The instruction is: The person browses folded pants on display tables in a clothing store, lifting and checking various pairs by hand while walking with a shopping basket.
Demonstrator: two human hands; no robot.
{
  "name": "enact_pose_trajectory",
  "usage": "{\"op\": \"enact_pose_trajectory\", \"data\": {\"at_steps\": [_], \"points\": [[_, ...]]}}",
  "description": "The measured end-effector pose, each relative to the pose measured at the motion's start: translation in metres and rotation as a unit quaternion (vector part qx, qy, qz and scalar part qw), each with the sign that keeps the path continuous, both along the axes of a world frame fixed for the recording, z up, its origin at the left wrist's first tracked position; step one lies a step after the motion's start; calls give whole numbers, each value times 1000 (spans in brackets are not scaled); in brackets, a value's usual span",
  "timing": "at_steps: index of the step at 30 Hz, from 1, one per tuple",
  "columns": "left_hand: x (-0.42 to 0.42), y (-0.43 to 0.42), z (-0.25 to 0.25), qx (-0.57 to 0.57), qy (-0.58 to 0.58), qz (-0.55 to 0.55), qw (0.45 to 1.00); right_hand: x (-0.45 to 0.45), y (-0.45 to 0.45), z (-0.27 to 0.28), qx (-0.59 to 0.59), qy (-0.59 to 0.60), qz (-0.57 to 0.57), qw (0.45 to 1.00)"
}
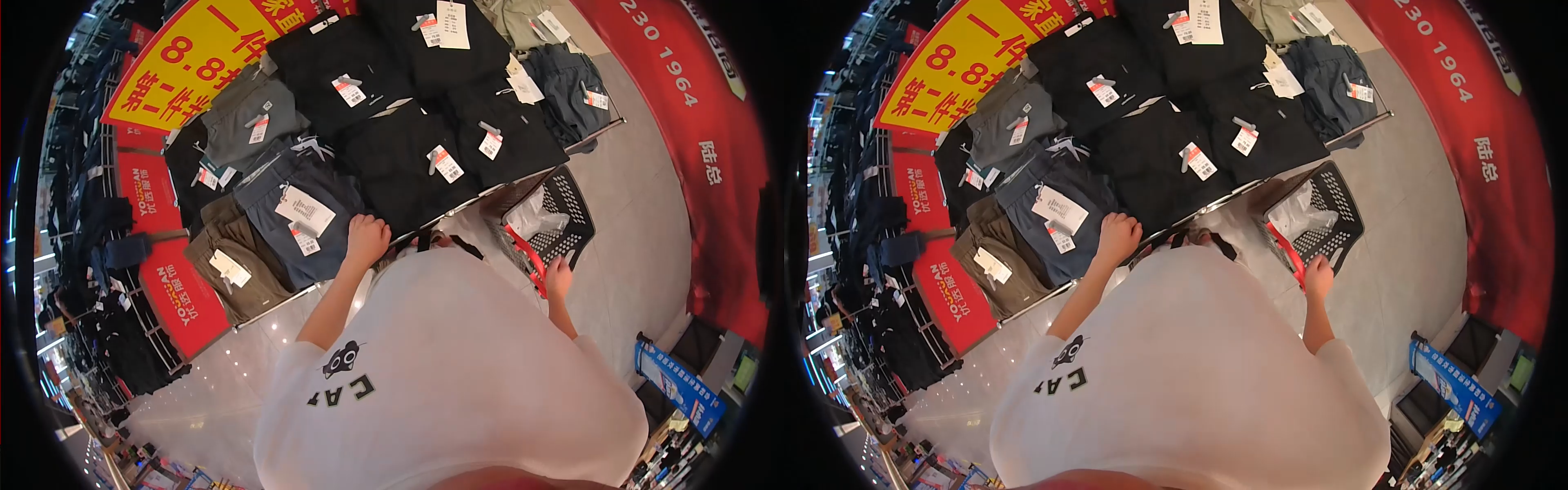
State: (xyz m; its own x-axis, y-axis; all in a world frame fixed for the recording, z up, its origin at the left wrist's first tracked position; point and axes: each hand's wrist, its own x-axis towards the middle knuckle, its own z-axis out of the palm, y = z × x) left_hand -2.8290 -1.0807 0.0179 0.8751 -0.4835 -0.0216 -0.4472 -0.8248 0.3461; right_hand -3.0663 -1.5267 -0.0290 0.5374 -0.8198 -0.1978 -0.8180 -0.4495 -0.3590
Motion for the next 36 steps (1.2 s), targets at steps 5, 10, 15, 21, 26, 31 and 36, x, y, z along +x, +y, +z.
{"op": "enact_pose_trajectory", "data": {"at_steps": [5, 10, 15, 21, 26, 31, 36], "points": [[23, 5, 10, -337, 123, 180, 916, 106, 39, 61, 30, -192, 0, 981], [55, -15, 6, -317, 101, 295, 896, 265, 121, 93, 180, -273, 239, 915], [94, -33, -35, -249, 41, 386, 887, 374, 172, 25, 96, -262, 365, 888], [115, -28, 6, -231, 200, 398, 865, 398, 176, 30, 258, -75, 366, 891], [110, -34, 2, -327, -35, 371, 868, 395, 157, 21, 332, -159, 364, 856], [123, -31, 12, -225, 96, 429, 870, 413, 154, 31, 270, -75, 388, 878], [131, -22, 6, -196, 132, 439, 867, 434, 168, 31, 310, -180, 377, 854]]}}
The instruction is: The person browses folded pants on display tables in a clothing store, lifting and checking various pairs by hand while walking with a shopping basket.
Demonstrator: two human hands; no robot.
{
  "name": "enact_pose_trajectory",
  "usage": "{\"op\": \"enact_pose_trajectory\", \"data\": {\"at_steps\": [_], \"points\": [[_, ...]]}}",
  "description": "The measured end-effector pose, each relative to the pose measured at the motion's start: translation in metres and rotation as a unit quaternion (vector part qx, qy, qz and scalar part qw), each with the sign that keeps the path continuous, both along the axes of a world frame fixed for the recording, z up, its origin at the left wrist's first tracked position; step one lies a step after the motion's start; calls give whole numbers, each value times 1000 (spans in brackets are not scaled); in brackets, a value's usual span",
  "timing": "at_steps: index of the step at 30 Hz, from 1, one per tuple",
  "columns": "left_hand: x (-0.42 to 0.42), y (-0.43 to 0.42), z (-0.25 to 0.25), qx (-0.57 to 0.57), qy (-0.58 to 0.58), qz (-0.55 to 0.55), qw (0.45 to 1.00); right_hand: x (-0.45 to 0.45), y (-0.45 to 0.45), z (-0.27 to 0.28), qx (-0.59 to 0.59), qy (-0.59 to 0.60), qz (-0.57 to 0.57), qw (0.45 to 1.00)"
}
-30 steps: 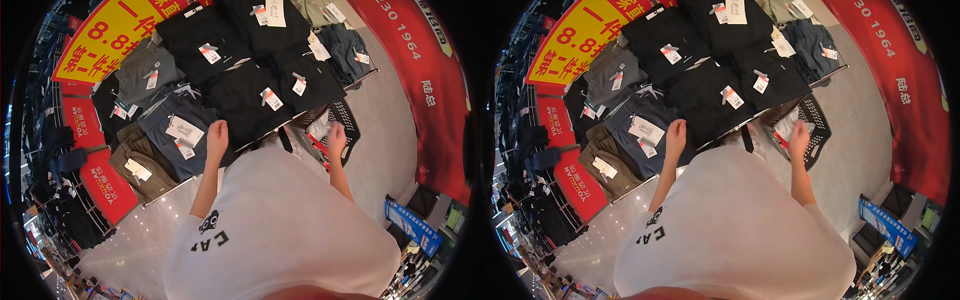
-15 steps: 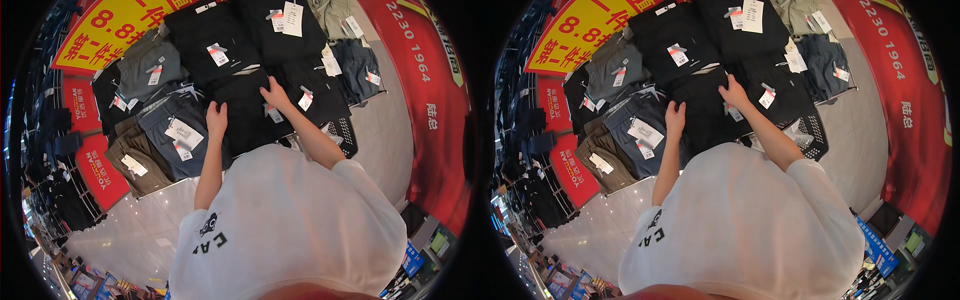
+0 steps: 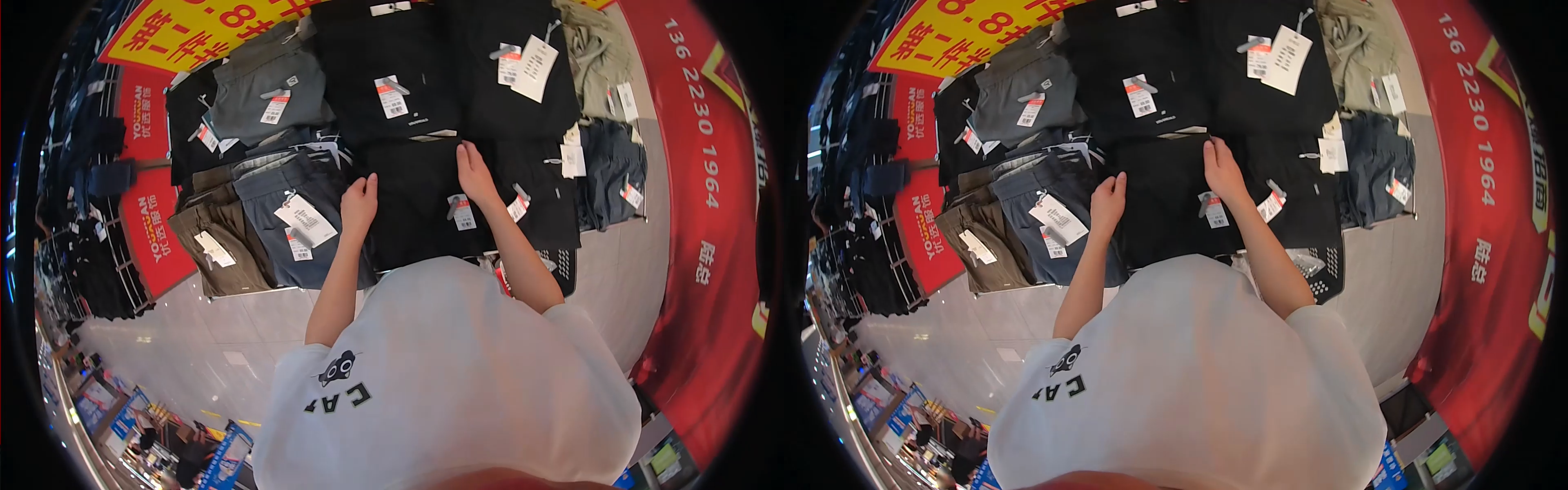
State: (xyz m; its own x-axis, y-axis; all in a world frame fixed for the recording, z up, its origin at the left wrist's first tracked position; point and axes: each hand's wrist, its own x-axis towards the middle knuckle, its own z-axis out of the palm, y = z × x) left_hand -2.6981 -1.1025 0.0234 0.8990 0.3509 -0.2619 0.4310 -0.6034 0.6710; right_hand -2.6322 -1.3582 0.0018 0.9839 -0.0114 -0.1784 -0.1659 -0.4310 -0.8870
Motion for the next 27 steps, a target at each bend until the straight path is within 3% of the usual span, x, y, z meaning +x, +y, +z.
{"op": "enact_pose_trajectory", "data": {"at_steps": [3, 4, 6, 8, 9, 12, 13, 16, 18, 21, 23, 26, 27], "points": [[4, 3, 12, 22, 29, -48, 998, 10, 8, 8, -145, 5, 73, 987], [6, 7, 19, 23, 27, -45, 998, 20, 0, 15, -200, 58, 119, 971], [17, 10, 61, 52, 99, -98, 989, 30, -6, 23, -161, -78, 84, 980], [35, 10, 81, 8, -17, -33, 999, 49, -4, 46, -131, -70, 31, 989], [49, 11, 95, -46, -15, -14, 999, 58, 0, 48, -113, -59, 27, 991], [84, 22, 29, 24, -92, 10, 995, 81, 12, 20, -116, -69, 23, 991], [94, 25, 18, -3, -53, -15, 998, 89, 16, 4, -137, -88, 28, 986], [112, 21, 7, 17, -51, 17, 998, 101, 37, 3, -100, 32, -6, 994], [121, 30, -18, 47, -69, 6, 996, 107, 47, 14, -101, 46, -16, 994], [123, 28, -14, -3, -65, 29, 997, 109, 57, 10, -114, 42, -18, 992], [127, 18, 2, -276, -49, 145, 949, 112, 62, 11, -109, 2, -7, 994], [140, 9, 19, -277, -74, 114, 951, 112, 64, 21, -56, -18, 16, 998], [147, 14, 5, -218, -59, 85, 971, 114, 61, 13, -53, 4, 9, 999]]}}
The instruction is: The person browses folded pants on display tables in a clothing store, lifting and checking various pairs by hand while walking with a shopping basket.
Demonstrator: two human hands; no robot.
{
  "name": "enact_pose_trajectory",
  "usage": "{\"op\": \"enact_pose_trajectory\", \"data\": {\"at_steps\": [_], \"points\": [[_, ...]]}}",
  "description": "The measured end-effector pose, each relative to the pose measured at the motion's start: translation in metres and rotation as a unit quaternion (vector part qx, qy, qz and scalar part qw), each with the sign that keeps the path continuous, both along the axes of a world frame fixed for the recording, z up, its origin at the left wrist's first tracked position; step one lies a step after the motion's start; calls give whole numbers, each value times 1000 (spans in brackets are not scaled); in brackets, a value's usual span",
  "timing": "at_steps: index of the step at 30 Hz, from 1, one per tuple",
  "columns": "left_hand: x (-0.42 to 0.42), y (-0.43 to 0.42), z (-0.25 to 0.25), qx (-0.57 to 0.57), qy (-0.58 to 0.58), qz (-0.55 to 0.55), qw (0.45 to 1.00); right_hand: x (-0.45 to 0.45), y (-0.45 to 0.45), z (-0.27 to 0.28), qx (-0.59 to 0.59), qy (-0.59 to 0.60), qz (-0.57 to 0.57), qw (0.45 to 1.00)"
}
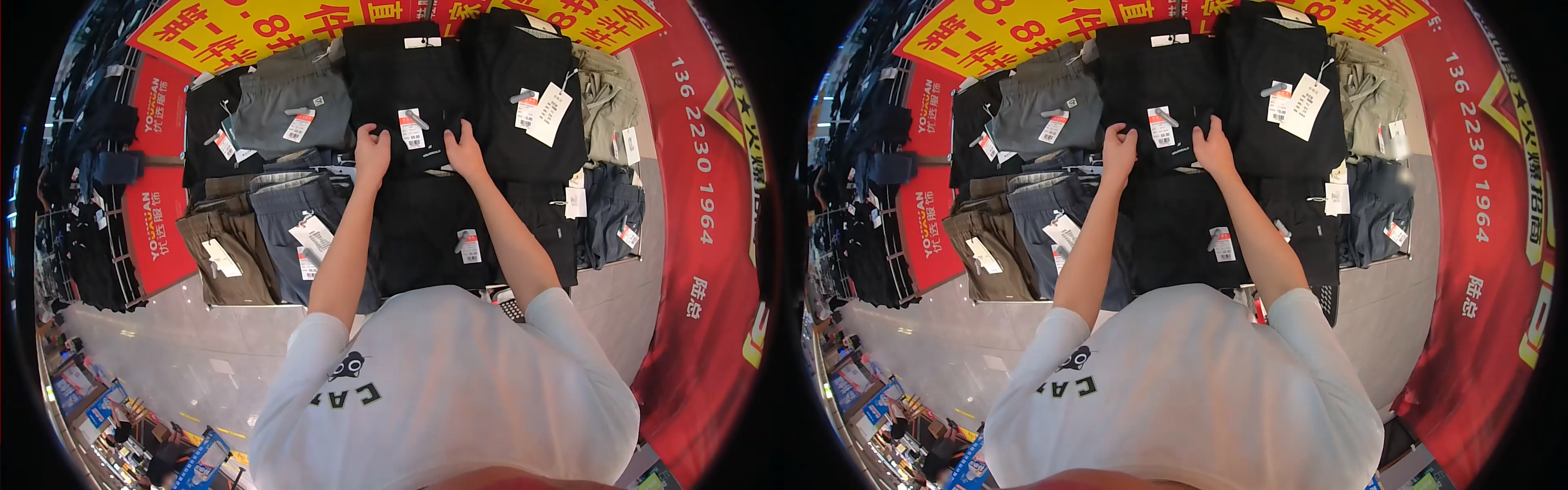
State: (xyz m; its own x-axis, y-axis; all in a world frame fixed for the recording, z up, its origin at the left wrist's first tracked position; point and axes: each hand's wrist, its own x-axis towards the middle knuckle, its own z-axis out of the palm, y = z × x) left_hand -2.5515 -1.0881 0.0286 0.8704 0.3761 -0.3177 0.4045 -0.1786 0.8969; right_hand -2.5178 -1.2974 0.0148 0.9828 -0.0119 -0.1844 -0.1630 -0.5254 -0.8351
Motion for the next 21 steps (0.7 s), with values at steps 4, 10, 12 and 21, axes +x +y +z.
{"op": "enact_pose_trajectory", "data": {"at_steps": [4, 10, 12, 21], "points": [[-6, -1, -8, 194, 20, 49, 980, 12, -6, -25, 10, 38, -49, 998], [6, 19, -9, -58, 94, -28, 993, 31, -2, -30, 176, 112, -78, 975], [9, 22, -18, -53, 71, -20, 996, 39, -7, -37, 232, 131, -68, 961], [23, 23, -10, 97, 62, -60, 991, 27, -11, -26, 64, 73, -25, 995]]}}
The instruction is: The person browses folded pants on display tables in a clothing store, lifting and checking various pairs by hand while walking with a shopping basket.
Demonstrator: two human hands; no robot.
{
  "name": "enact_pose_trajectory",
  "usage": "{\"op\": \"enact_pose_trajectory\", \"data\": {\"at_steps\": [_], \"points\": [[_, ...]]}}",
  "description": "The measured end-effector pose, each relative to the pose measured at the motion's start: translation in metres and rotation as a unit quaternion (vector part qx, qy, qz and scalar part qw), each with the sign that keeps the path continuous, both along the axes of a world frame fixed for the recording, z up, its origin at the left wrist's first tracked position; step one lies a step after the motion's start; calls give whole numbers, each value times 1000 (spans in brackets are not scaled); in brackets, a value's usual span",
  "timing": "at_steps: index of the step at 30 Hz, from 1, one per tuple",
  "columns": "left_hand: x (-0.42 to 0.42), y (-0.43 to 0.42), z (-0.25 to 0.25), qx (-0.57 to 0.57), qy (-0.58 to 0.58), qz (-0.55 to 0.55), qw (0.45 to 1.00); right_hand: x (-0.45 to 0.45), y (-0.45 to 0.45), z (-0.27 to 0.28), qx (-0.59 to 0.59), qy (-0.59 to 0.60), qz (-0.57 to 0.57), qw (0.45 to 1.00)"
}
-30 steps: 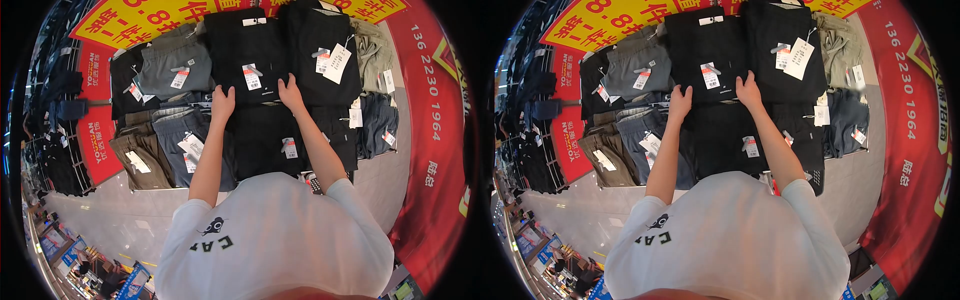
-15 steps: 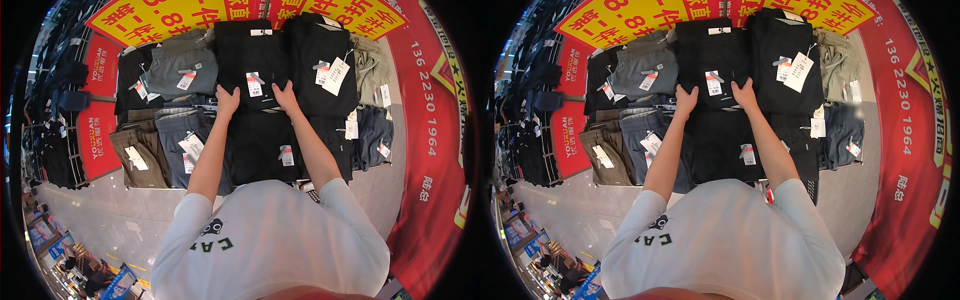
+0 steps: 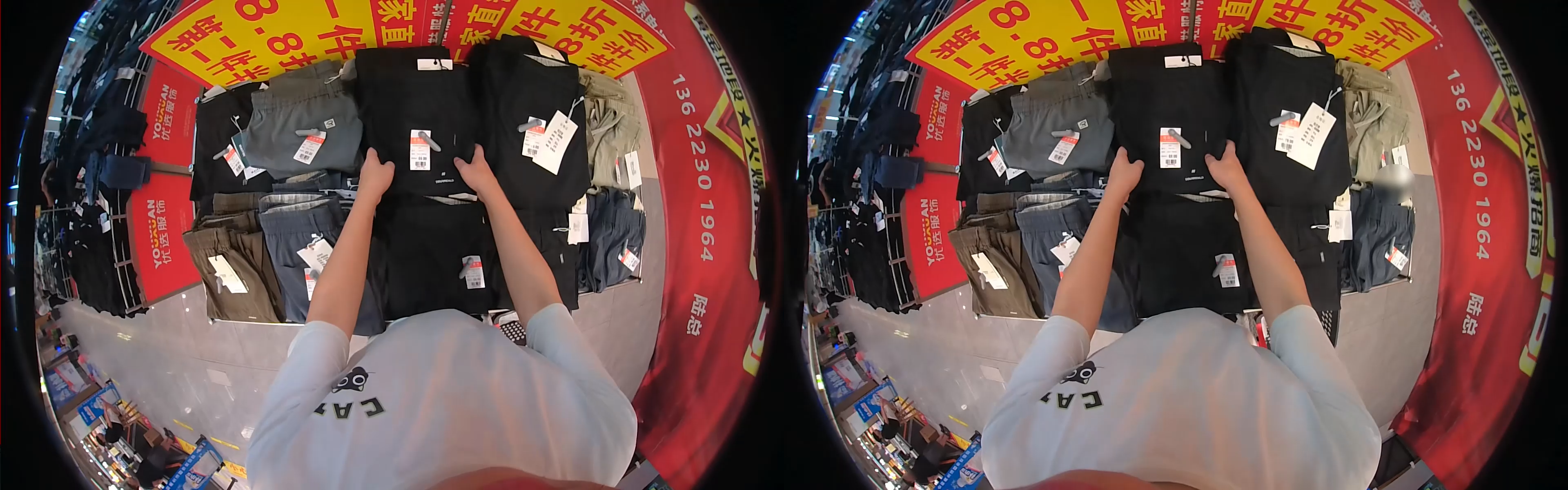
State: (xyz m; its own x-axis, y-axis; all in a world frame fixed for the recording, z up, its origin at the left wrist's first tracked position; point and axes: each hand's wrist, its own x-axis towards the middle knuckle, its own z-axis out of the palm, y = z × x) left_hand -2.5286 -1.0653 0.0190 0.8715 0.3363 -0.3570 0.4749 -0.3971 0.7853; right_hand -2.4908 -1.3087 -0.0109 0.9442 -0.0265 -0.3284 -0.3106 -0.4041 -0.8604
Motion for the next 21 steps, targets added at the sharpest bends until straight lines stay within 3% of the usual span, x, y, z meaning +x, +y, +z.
{"op": "enact_pose_trajectory", "data": {"at_steps": [1, 2, 4, 6, 8, 11, 13, 14, 21], "points": [[-1, -1, 24, 40, 73, -63, 994, 1, 1, 28, -61, 34, 40, 997], [-1, -2, 35, 39, 71, -62, 995, 5, 1, 54, -122, 66, 80, 987], [0, -4, 47, 180, -36, -26, 983, 15, 0, 70, -170, 60, 105, 978], [23, 3, 49, 194, -55, -26, 979, 32, 3, 69, -184, -123, 67, 973], [51, 4, 45, 210, -210, -21, 955, 62, 16, 62, -166, -193, 48, 966], [89, -7, 33, 193, -218, 11, 956, 97, 37, 32, -122, -249, 19, 961], [99, -10, 35, 144, -200, 31, 969, 110, 51, 21, -152, -168, -19, 974], [104, -10, 33, 92, -177, 51, 979, 113, 56, 25, -151, -169, -20, 974], [114, -6, 22, 80, -235, 63, 967, 121, 59, 31, -140, -182, -7, 973]]}}
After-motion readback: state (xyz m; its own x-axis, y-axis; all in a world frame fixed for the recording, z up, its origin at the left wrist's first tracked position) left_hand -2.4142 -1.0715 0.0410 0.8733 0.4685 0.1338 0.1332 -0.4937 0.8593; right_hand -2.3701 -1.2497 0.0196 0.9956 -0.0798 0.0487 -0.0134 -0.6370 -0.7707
